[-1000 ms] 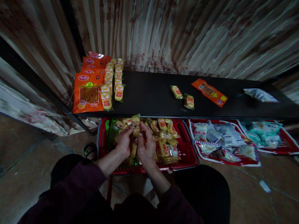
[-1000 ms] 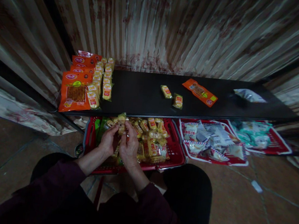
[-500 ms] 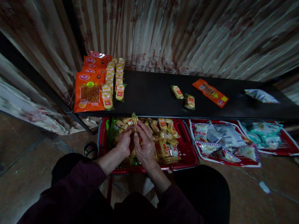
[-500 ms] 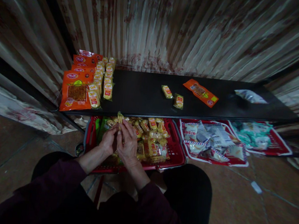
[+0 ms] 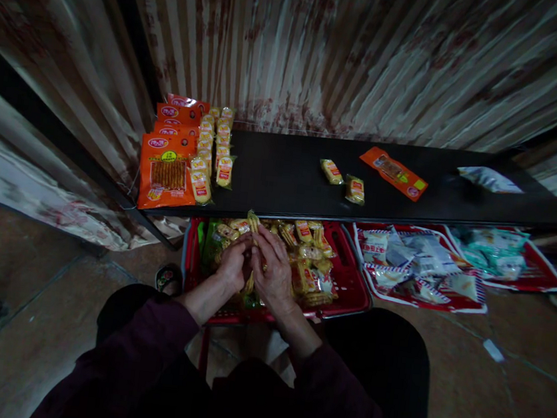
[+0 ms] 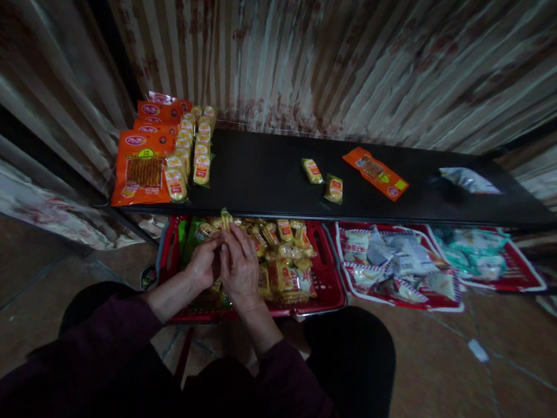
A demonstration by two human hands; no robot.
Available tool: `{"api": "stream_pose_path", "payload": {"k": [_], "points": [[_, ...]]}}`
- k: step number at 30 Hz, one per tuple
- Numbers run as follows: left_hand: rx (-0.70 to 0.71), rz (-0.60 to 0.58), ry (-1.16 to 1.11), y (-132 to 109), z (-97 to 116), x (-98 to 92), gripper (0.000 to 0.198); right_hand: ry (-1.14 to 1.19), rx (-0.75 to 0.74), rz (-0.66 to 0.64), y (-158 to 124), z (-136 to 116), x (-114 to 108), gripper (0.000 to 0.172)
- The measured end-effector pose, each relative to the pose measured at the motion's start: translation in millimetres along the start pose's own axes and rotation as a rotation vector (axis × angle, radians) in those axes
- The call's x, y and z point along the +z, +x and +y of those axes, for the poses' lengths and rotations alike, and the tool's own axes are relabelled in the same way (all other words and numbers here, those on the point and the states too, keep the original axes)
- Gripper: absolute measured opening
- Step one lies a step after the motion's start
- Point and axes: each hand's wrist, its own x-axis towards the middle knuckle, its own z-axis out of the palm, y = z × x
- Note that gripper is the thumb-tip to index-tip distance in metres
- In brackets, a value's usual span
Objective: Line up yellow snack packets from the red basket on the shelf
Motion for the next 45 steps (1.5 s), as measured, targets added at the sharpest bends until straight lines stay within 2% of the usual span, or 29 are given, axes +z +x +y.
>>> {"api": "stream_pose_path", "payload": {"k": [5, 14, 21, 35, 40, 45], "points": [[-0.041, -0.026, -0.032, -1.5, 1.8, 0.9, 0.018, 0.008, 0.031, -0.011, -1.6, 3.5, -2.8, 0.044], [-0.017, -0.072, 0.037, -6.7, 4.8, 2.7, 0.023, 0.023, 0.071, -0.036, -5.7, 9.6, -7.5, 0.054], [0.026, -0.145, 0.097, -2.9, 6.2, 0.7, 0.027, 0.058, 0.115, -0.01, -4.0, 7.8, -8.8, 0.05], [0.117, -0.152, 0.128, -8.3, 12.6, 7.4, 0.029, 0.073, 0.108, 0.027, -3.8, 10.8, -8.8, 0.043], [0.13, -0.142, 0.154, -7.3, 12.8, 6.6, 0.032, 0.079, 0.138, 0.013, -6.2, 11.9, -6.2, 0.044], [0.201, -0.144, 0.193, -6.9, 12.0, 7.3, 0.028, 0.097, 0.158, -0.007, -3.4, 5.9, -8.0, 0.039]]}}
